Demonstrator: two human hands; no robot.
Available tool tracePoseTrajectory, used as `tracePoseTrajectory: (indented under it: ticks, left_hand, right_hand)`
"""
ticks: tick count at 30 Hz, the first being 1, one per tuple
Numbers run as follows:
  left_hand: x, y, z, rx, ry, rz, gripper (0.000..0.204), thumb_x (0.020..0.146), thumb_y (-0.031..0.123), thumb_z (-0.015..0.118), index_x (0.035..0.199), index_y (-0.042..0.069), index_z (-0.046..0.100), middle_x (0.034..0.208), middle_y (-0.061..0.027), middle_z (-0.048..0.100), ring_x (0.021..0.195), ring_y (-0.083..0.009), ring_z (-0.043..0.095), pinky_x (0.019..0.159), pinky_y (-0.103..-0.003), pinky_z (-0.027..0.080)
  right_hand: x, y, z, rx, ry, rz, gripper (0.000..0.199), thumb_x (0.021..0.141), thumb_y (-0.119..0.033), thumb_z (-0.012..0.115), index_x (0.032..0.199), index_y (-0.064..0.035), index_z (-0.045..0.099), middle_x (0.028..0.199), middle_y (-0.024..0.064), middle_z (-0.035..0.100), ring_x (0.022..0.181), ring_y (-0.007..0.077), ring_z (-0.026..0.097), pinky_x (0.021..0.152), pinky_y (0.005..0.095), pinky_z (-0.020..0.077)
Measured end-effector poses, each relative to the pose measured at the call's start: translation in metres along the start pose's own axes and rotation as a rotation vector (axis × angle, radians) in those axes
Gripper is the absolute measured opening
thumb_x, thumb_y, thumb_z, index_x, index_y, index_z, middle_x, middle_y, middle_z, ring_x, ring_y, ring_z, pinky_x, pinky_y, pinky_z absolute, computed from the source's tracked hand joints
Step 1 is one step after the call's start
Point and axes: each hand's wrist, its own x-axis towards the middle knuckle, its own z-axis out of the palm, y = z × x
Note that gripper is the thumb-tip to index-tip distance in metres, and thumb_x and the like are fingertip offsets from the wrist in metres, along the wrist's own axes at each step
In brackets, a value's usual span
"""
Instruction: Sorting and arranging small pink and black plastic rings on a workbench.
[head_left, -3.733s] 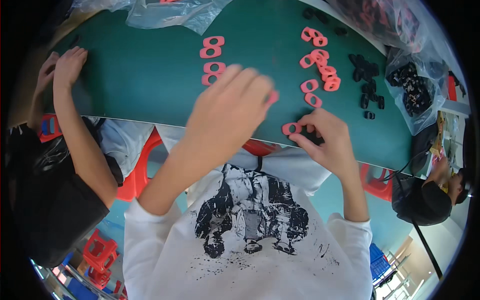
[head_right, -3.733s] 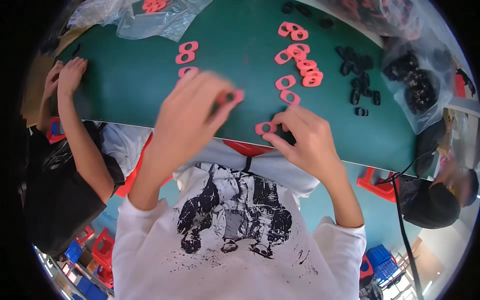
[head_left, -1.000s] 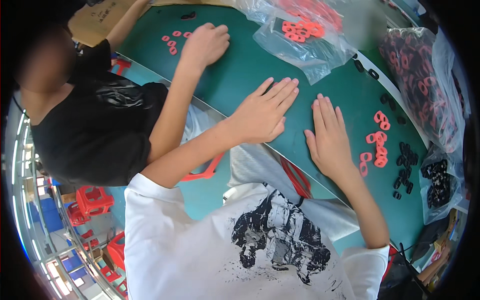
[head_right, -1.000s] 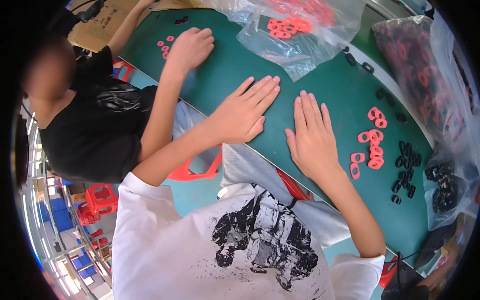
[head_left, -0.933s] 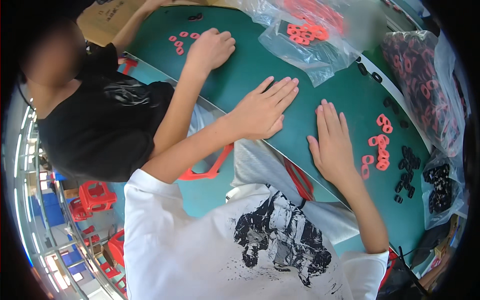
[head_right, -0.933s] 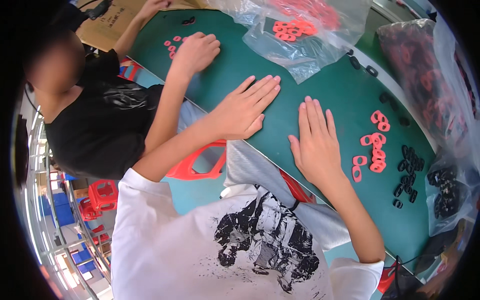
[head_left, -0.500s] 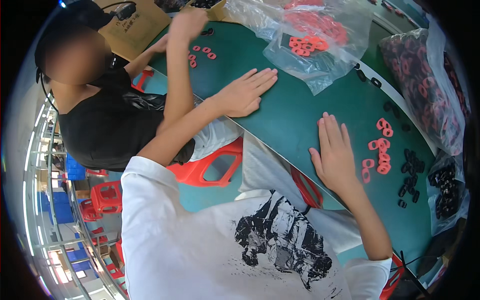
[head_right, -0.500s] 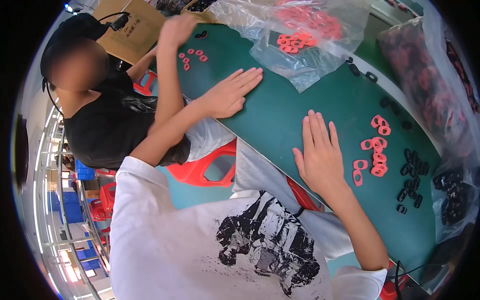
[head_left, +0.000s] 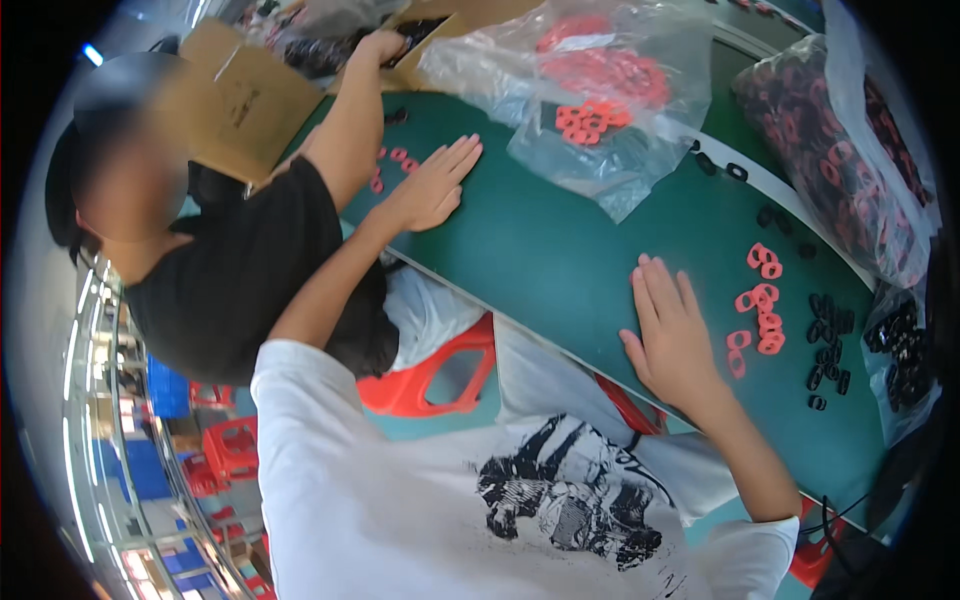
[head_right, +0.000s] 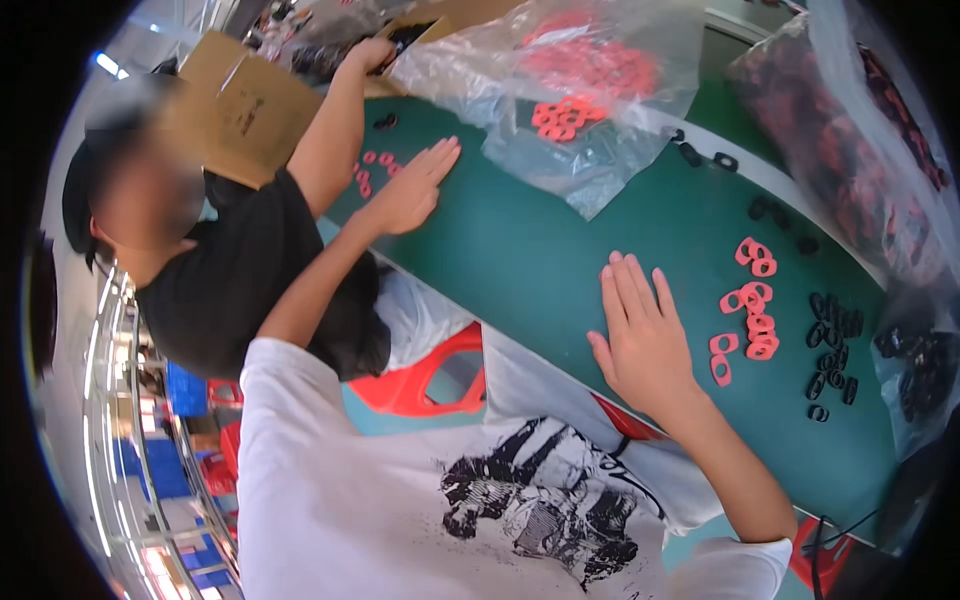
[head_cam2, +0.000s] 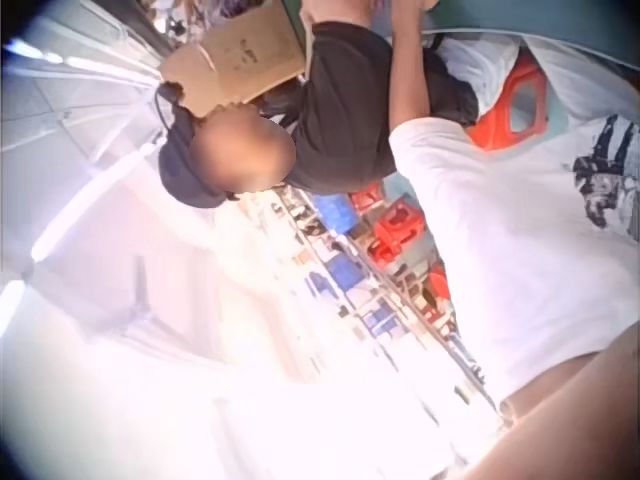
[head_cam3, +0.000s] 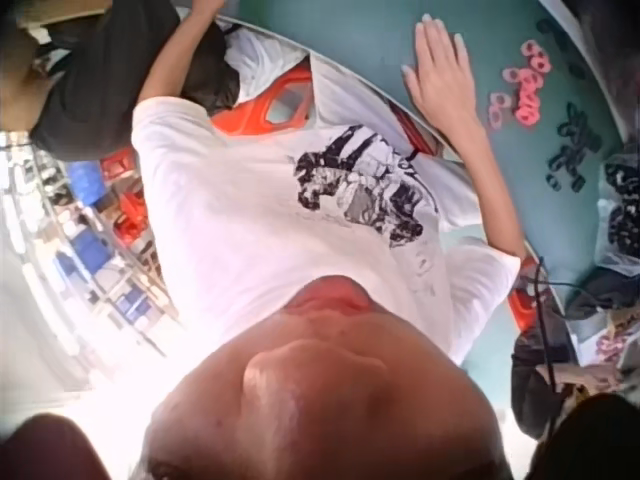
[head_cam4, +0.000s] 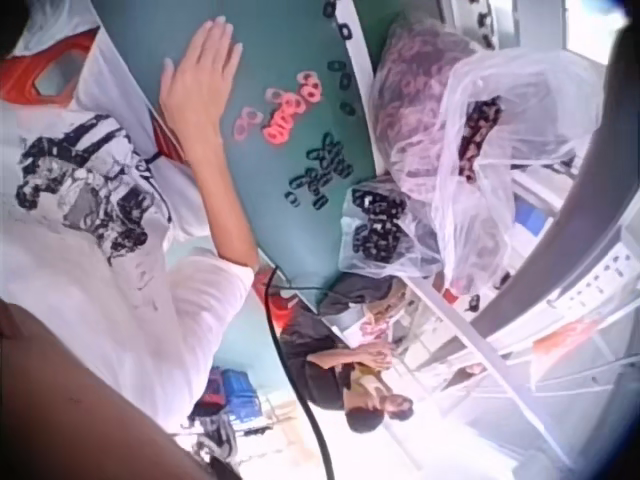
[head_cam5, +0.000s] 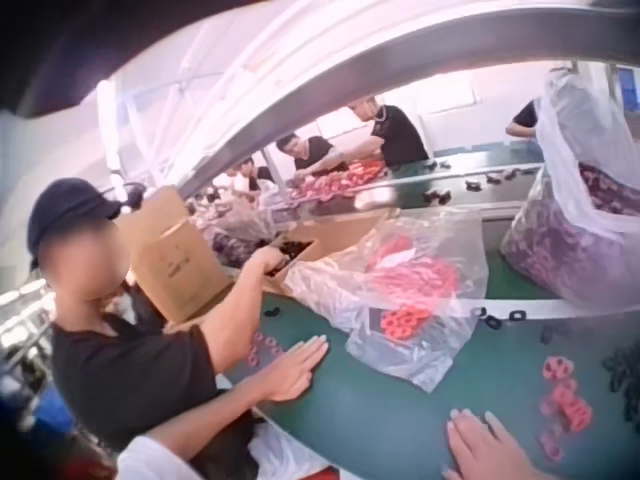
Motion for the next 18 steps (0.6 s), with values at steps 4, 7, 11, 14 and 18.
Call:
tracePoseTrajectory:
  ticks: [4, 7, 11, 14, 18]
  left_hand:
    - [-0.009, -0.002, 0.002, -0.009, -0.027, -0.103, 0.076, 0.082, 0.003, 0.044, 0.154, 0.001, 0.02, 0.161, -0.0202, 0.017, 0.149, -0.0384, 0.017, 0.122, -0.049, 0.014]
    - [-0.014, 0.013, 0.001, 0.007, 0.095, -0.117, 0.075, 0.085, 0.008, 0.048, 0.154, -0.001, 0.019, 0.161, -0.0215, 0.015, 0.149, -0.0383, 0.016, 0.122, -0.048, 0.013]
    - [-0.035, 0.106, 0.025, -0.273, 0.512, -0.174, 0.083, 0.085, 0.014, 0.06, 0.153, -0.007, 0.017, 0.159, -0.0281, 0.018, 0.149, -0.0413, 0.018, 0.121, -0.048, 0.015]
    - [-0.043, 0.184, 0.042, -0.398, 0.385, -0.215, 0.07, 0.083, 0.016, 0.063, 0.145, -0.006, 0.038, 0.154, -0.0247, 0.034, 0.145, -0.0393, 0.03, 0.119, -0.052, 0.02]
    - [-0.035, 0.226, 0.044, -0.312, 0.387, -0.18, 0.059, 0.082, 0.016, 0.066, 0.135, -0.003, 0.05, 0.146, -0.0223, 0.044, 0.137, -0.038, 0.039, 0.114, -0.051, 0.028]
  right_hand:
    - [0.0, -0.001, 0.001, -0.016, -0.009, -0.016, 0.072, 0.086, -0.018, 0.065, 0.144, 0.0109, 0.033, 0.152, 0.0253, 0.033, 0.141, 0.0404, 0.033, 0.116, 0.0539, 0.025]
    - [0.002, -0.002, -0.001, 0.012, -0.012, -0.008, 0.069, 0.086, -0.015, 0.064, 0.144, 0.0086, 0.035, 0.152, 0.0238, 0.034, 0.141, 0.0403, 0.034, 0.116, 0.0542, 0.0253]
    - [0.008, 0.009, 0.002, 0.134, 0.185, -0.029, 0.044, 0.081, -0.002, 0.066, 0.125, 0.0006, 0.057, 0.128, 0.0185, 0.054, 0.121, 0.0377, 0.052, 0.103, 0.0475, 0.04]
    - [0.023, 0.01, 0.005, 0.141, 0.303, -0.055, 0.027, 0.077, 0.005, 0.068, 0.103, -0.0021, 0.065, 0.105, 0.0133, 0.061, 0.099, 0.0332, 0.059, 0.085, 0.0425, 0.0459]
    - [0.037, 0.009, 0.013, 0.12, 0.267, -0.07, 0.027, 0.077, 0.0, 0.072, 0.104, -0.0026, 0.065, 0.105, 0.0127, 0.063, 0.098, 0.0326, 0.06, 0.083, 0.0408, 0.0478]
